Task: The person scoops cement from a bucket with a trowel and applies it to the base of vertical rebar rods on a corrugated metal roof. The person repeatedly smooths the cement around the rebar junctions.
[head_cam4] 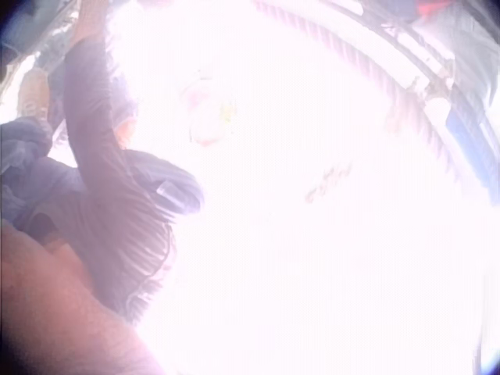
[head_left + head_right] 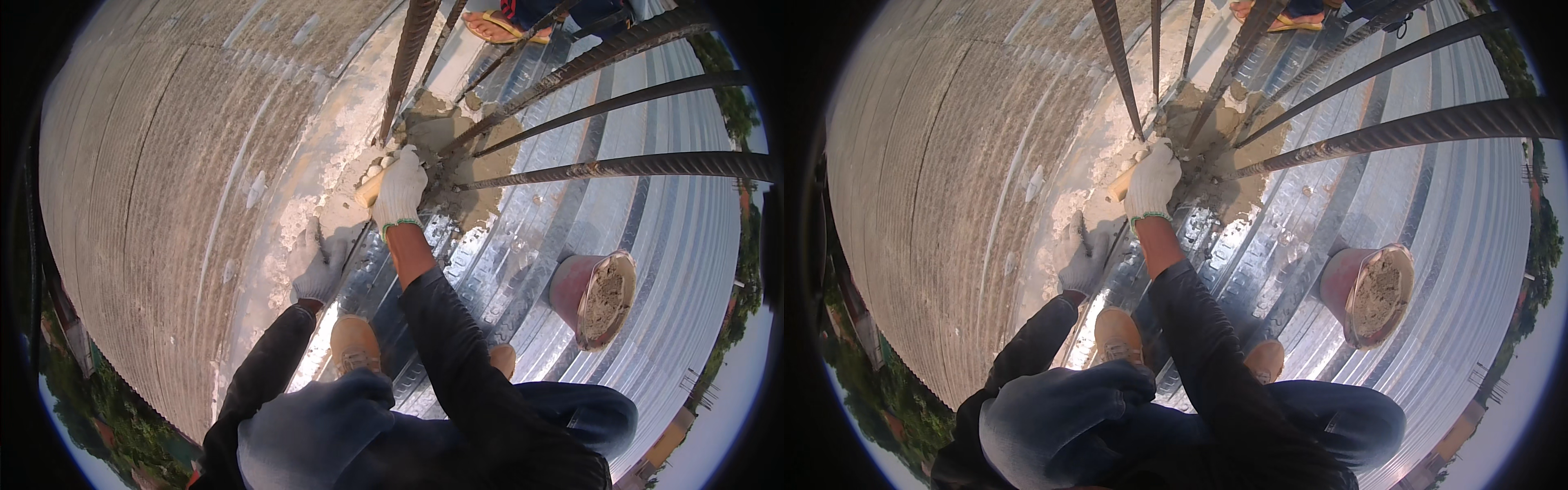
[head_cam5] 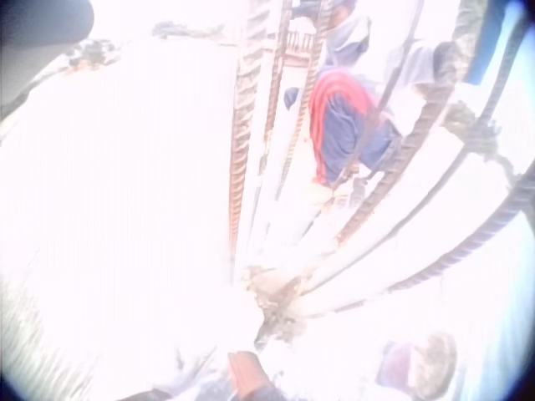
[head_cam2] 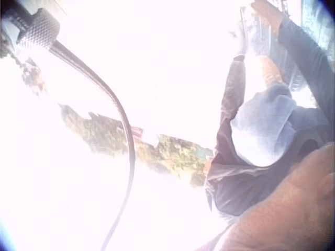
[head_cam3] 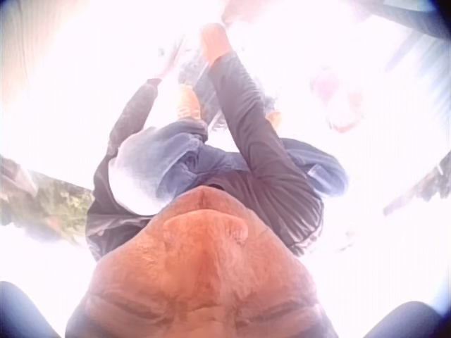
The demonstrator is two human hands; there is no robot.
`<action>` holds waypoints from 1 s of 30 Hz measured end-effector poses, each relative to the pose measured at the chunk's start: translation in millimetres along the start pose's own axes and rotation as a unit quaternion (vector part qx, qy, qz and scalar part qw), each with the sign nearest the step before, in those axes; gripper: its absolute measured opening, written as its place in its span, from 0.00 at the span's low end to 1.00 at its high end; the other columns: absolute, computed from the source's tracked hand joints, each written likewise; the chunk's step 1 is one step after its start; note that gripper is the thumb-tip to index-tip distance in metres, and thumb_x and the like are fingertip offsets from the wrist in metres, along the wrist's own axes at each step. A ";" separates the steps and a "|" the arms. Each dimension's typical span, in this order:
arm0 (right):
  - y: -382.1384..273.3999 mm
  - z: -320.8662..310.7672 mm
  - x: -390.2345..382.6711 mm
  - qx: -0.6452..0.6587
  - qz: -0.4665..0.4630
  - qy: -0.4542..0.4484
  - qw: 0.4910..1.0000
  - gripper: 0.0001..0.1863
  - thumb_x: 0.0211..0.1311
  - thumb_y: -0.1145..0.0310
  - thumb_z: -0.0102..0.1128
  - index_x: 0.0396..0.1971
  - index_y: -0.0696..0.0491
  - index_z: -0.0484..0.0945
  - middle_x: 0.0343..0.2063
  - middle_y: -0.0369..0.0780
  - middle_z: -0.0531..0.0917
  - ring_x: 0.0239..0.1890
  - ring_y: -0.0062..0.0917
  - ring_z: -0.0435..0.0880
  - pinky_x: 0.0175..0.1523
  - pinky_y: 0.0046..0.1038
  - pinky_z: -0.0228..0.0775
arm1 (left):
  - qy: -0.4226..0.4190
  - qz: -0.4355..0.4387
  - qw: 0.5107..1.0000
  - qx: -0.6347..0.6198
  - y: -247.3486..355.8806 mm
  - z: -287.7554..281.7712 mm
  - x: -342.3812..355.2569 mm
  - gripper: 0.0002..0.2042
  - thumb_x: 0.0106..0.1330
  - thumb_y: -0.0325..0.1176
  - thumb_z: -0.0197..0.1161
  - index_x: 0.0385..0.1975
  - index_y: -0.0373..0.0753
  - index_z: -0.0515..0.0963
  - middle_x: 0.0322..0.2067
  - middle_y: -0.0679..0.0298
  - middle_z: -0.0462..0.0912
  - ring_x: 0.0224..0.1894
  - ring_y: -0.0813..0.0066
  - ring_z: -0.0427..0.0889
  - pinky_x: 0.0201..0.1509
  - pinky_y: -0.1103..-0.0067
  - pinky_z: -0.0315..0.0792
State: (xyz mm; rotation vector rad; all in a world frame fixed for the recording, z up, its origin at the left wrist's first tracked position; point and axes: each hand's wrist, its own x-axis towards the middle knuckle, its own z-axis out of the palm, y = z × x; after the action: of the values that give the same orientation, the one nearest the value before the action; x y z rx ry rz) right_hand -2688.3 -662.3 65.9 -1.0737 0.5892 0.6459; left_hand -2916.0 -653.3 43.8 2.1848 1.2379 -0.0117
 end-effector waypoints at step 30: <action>-25.5 -65.6 -37.2 0.065 0.135 -0.283 0.947 0.18 0.91 0.44 0.56 0.48 0.45 0.78 0.29 0.32 0.79 0.23 0.25 0.79 0.28 0.35 0.74 | 0.052 0.054 0.997 0.031 -10.0 0.4 2.5 0.41 0.78 0.55 0.71 0.82 0.30 0.72 0.47 0.40 0.88 0.47 0.39 0.89 0.56 0.51 0.80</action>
State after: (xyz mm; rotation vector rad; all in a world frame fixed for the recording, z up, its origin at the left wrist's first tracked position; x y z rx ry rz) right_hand -2703.0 -738.4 83.9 -0.6390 0.2712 1.0911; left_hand -2922.3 -647.9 37.6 2.3288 1.1887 0.1108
